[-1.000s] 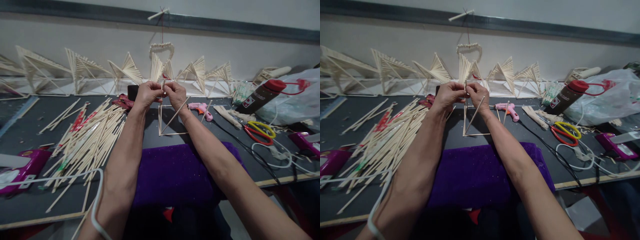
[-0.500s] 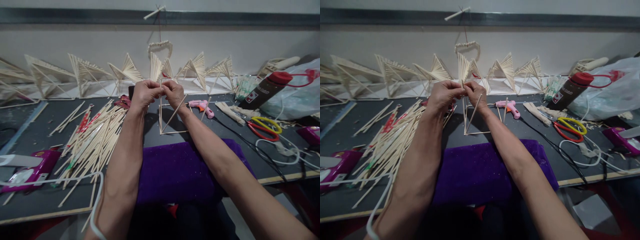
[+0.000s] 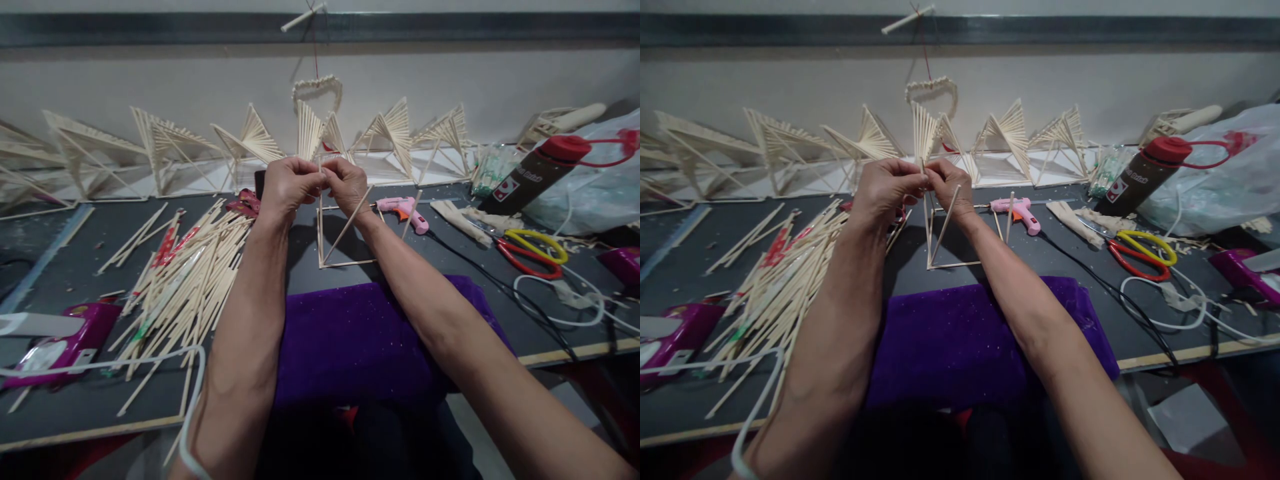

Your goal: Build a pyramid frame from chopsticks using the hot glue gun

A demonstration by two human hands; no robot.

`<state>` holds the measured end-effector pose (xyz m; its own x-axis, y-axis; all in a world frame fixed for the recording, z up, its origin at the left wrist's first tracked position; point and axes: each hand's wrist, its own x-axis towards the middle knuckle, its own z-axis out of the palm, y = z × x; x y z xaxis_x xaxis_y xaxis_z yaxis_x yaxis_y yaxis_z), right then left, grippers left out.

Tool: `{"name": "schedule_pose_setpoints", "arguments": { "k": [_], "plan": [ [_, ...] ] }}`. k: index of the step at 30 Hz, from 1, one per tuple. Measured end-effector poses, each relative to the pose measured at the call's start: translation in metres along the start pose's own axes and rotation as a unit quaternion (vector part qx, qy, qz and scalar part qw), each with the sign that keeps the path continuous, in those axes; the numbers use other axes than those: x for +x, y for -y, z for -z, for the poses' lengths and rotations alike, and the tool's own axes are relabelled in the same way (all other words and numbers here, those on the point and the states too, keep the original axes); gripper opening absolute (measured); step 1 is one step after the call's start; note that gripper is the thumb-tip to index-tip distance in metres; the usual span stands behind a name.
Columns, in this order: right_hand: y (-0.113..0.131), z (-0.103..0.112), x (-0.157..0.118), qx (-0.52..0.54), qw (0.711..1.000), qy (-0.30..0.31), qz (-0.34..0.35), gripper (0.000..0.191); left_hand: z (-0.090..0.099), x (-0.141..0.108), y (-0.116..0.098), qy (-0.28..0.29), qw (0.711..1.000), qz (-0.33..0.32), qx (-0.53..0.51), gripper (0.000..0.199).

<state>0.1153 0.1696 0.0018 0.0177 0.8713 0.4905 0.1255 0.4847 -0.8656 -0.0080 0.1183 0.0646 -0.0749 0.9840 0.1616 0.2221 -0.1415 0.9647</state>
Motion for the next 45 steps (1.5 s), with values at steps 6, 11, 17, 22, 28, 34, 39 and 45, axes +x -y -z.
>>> {"name": "schedule_pose_setpoints", "arguments": {
  "k": [6,11,17,22,28,34,39,45],
  "plan": [
    [-0.004,0.000,0.001,0.007,1.000,0.006,0.005,0.014,0.001,0.002,0.002,0.003,1.000,0.005,-0.011,0.018],
    [-0.005,-0.001,0.001,0.012,1.000,-0.002,-0.011,0.013,0.001,0.002,0.001,-0.013,1.000,0.018,-0.009,0.049],
    [-0.002,0.000,-0.001,0.022,1.000,-0.005,-0.012,0.010,0.001,0.006,0.006,0.020,0.999,0.018,-0.037,0.037],
    [-0.001,-0.001,-0.001,0.022,1.000,-0.009,-0.014,0.011,0.004,0.009,0.013,0.047,0.996,0.016,-0.078,0.035],
    [-0.002,-0.001,-0.001,0.030,0.999,-0.007,-0.042,0.011,0.003,0.006,0.009,0.043,0.996,0.018,-0.074,0.031],
    [-0.005,-0.001,0.000,0.016,1.000,-0.008,-0.025,0.011,0.000,0.004,0.002,0.036,0.995,0.034,-0.083,0.028],
    [-0.010,-0.001,0.002,0.007,1.000,-0.006,0.001,0.011,0.000,0.004,0.000,0.038,0.995,0.034,-0.084,0.028],
    [-0.016,-0.002,0.004,0.017,1.000,-0.002,0.015,0.012,0.000,0.005,0.003,0.036,0.995,0.029,-0.087,0.025]
  ]
}}
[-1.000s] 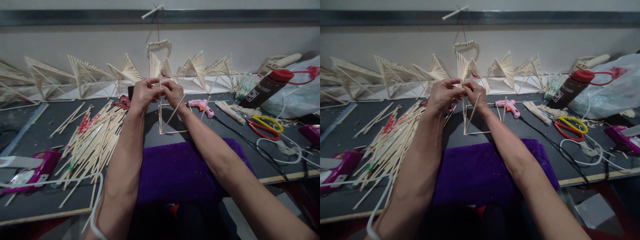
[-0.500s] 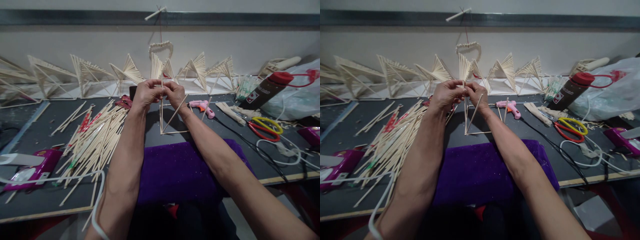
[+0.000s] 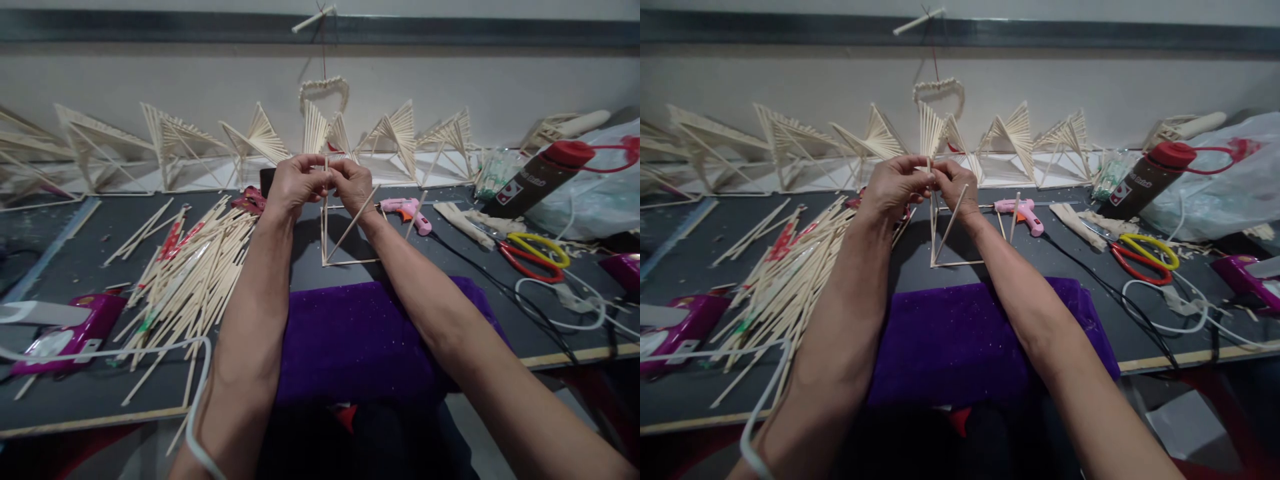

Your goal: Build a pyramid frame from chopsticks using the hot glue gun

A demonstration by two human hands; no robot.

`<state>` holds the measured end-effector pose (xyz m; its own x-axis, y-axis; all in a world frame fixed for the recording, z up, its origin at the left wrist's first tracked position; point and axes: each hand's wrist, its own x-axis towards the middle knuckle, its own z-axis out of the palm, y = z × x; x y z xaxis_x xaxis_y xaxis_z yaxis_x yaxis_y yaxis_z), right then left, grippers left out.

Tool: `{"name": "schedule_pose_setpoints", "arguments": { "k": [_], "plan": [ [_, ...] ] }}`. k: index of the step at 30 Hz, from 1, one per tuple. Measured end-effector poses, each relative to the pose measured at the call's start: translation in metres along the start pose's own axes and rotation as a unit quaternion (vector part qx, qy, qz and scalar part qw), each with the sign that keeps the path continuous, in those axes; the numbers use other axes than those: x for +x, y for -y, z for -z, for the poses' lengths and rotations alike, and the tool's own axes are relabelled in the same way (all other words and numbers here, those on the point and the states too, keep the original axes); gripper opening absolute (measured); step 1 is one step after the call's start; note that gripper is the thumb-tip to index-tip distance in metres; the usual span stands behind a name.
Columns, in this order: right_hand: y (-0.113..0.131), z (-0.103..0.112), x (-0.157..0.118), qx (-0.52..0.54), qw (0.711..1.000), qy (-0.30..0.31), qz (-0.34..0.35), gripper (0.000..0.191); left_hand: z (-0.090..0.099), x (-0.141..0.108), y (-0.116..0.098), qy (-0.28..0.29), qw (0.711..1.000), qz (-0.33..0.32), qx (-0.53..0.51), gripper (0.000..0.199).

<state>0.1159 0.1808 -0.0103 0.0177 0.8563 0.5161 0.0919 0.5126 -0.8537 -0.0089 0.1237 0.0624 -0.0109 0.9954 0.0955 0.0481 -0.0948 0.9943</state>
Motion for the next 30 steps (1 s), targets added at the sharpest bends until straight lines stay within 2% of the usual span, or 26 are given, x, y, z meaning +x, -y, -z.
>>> {"name": "schedule_pose_setpoints", "arguments": {
  "k": [30],
  "plan": [
    [0.0073,0.0010,-0.0039,0.027,0.999,-0.015,-0.023,0.007,0.0005,-0.0012,-0.0014,0.009,1.000,0.004,0.009,0.028]
  ]
}}
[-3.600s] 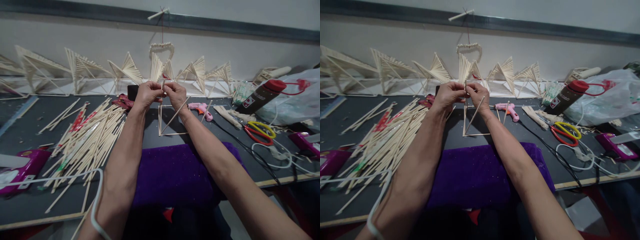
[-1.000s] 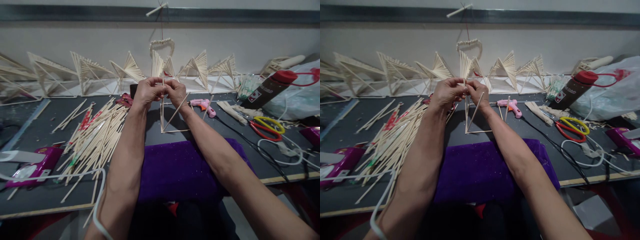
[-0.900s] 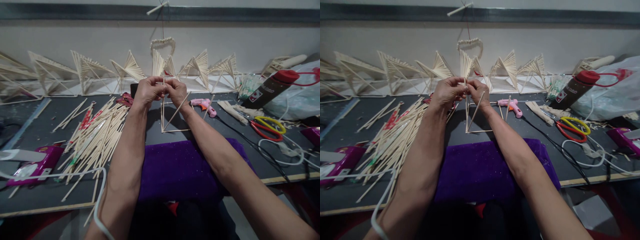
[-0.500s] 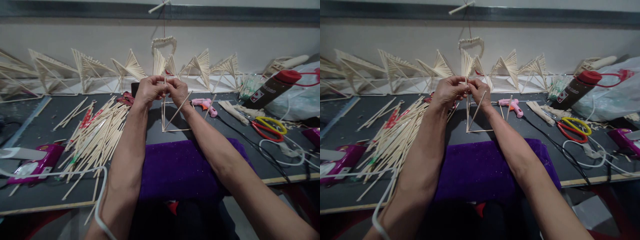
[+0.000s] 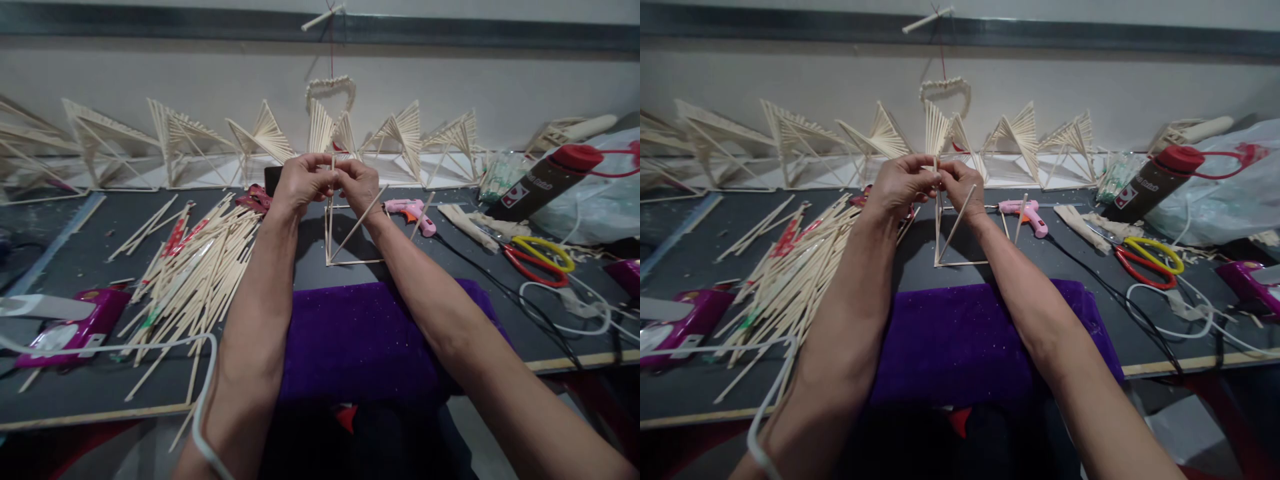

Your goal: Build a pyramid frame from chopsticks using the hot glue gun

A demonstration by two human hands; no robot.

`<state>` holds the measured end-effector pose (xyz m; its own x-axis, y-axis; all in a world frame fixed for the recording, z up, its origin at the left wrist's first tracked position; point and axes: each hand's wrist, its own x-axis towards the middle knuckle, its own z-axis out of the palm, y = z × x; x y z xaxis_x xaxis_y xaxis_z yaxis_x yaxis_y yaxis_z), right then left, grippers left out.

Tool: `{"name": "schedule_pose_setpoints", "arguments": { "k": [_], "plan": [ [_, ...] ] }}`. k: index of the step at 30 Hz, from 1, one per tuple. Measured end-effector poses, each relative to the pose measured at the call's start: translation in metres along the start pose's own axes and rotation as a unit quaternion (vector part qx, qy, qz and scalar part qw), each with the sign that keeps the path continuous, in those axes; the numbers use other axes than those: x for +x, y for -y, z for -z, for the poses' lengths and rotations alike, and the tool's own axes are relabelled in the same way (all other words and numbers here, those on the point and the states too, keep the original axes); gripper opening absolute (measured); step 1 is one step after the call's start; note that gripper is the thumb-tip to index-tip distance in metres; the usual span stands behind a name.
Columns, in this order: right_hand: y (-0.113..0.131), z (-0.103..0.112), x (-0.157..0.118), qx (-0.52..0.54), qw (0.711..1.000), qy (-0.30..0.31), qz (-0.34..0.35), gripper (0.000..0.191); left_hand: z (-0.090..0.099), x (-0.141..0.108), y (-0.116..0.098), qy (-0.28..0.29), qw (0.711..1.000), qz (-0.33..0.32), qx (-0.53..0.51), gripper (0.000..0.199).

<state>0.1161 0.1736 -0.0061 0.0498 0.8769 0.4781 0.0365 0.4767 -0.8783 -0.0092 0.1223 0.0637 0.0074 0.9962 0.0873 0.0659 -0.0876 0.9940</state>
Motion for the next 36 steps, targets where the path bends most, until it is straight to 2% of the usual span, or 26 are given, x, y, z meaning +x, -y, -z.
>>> {"name": "schedule_pose_setpoints", "arguments": {
  "k": [9,24,36],
  "plan": [
    [0.006,0.000,-0.002,0.013,0.999,-0.012,-0.051,0.010,0.001,-0.002,-0.003,0.007,1.000,0.005,0.002,0.027],
    [0.015,-0.002,-0.007,0.043,0.996,-0.027,-0.073,0.010,0.002,-0.005,-0.005,0.007,1.000,0.006,0.011,0.025],
    [0.013,-0.001,-0.008,0.027,0.998,-0.022,-0.059,0.010,0.002,-0.003,-0.003,0.011,1.000,0.002,0.003,0.023]
  ]
}}
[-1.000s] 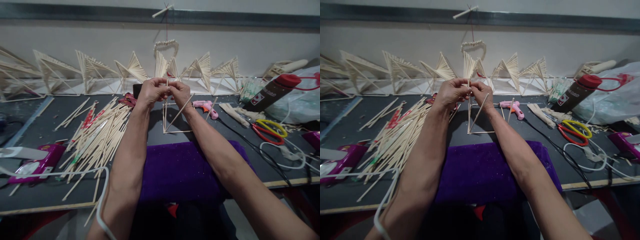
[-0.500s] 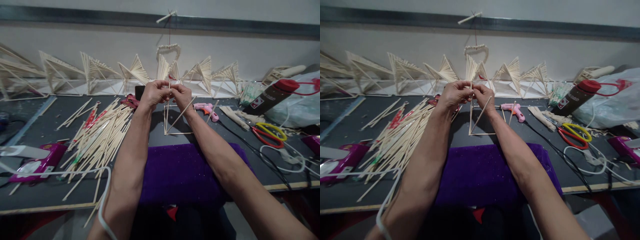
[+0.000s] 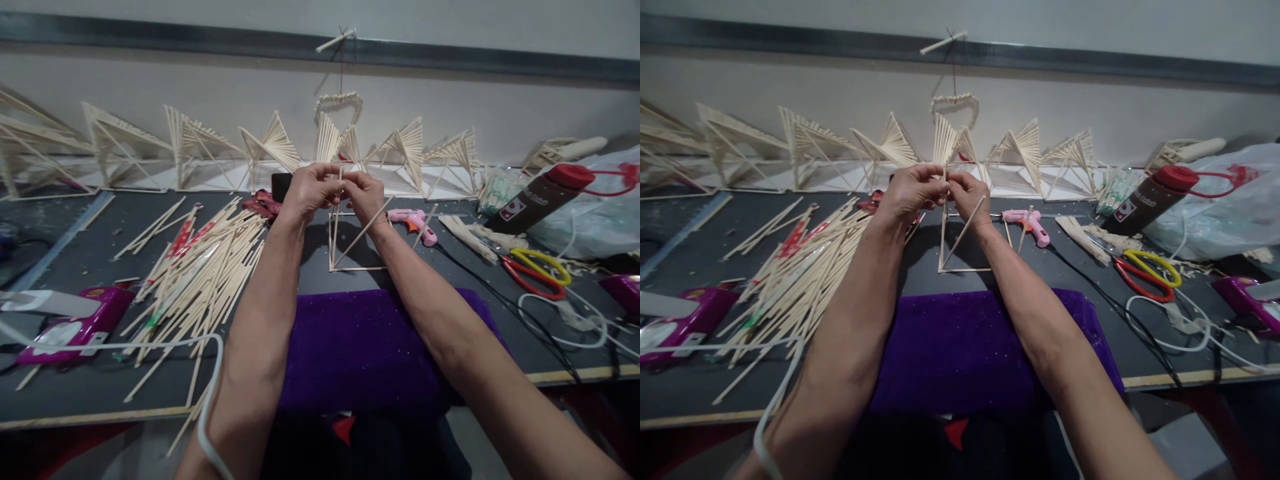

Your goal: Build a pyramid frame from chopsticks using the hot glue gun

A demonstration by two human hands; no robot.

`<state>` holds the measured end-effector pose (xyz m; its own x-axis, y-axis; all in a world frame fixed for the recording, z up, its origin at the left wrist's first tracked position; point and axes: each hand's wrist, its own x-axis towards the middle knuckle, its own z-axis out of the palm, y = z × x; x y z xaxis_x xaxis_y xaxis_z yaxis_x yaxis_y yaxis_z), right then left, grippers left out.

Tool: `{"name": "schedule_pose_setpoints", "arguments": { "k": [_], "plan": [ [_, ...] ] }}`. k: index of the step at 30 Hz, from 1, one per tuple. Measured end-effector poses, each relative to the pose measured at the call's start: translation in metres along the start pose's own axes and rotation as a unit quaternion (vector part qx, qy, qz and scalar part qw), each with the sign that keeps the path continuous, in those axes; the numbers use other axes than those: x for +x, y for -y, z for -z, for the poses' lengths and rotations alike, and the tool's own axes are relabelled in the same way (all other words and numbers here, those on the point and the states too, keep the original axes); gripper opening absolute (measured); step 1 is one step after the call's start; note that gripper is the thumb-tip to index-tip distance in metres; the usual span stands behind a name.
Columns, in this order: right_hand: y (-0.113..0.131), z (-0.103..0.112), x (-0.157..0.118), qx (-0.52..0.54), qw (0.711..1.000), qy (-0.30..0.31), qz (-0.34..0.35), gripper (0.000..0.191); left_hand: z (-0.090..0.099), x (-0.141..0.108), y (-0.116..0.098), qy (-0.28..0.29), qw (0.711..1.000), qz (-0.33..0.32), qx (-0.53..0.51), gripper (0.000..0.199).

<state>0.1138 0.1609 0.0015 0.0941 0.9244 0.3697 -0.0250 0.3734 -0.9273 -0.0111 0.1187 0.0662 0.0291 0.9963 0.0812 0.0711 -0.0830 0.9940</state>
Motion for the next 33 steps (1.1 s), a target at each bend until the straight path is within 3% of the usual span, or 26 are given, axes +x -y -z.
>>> {"name": "schedule_pose_setpoints", "arguments": {
  "k": [14,24,33],
  "plan": [
    [-0.001,0.001,-0.001,0.016,1.000,-0.001,0.004,0.010,-0.001,-0.002,-0.001,-0.003,1.000,0.001,-0.010,0.026],
    [-0.003,0.006,0.001,0.007,0.998,-0.025,0.053,0.025,0.004,0.008,0.010,0.009,1.000,-0.020,-0.007,0.029],
    [-0.003,0.006,-0.001,-0.001,0.998,-0.026,0.056,0.027,0.001,0.000,0.001,0.013,0.999,0.000,-0.030,0.028]
  ]
}}
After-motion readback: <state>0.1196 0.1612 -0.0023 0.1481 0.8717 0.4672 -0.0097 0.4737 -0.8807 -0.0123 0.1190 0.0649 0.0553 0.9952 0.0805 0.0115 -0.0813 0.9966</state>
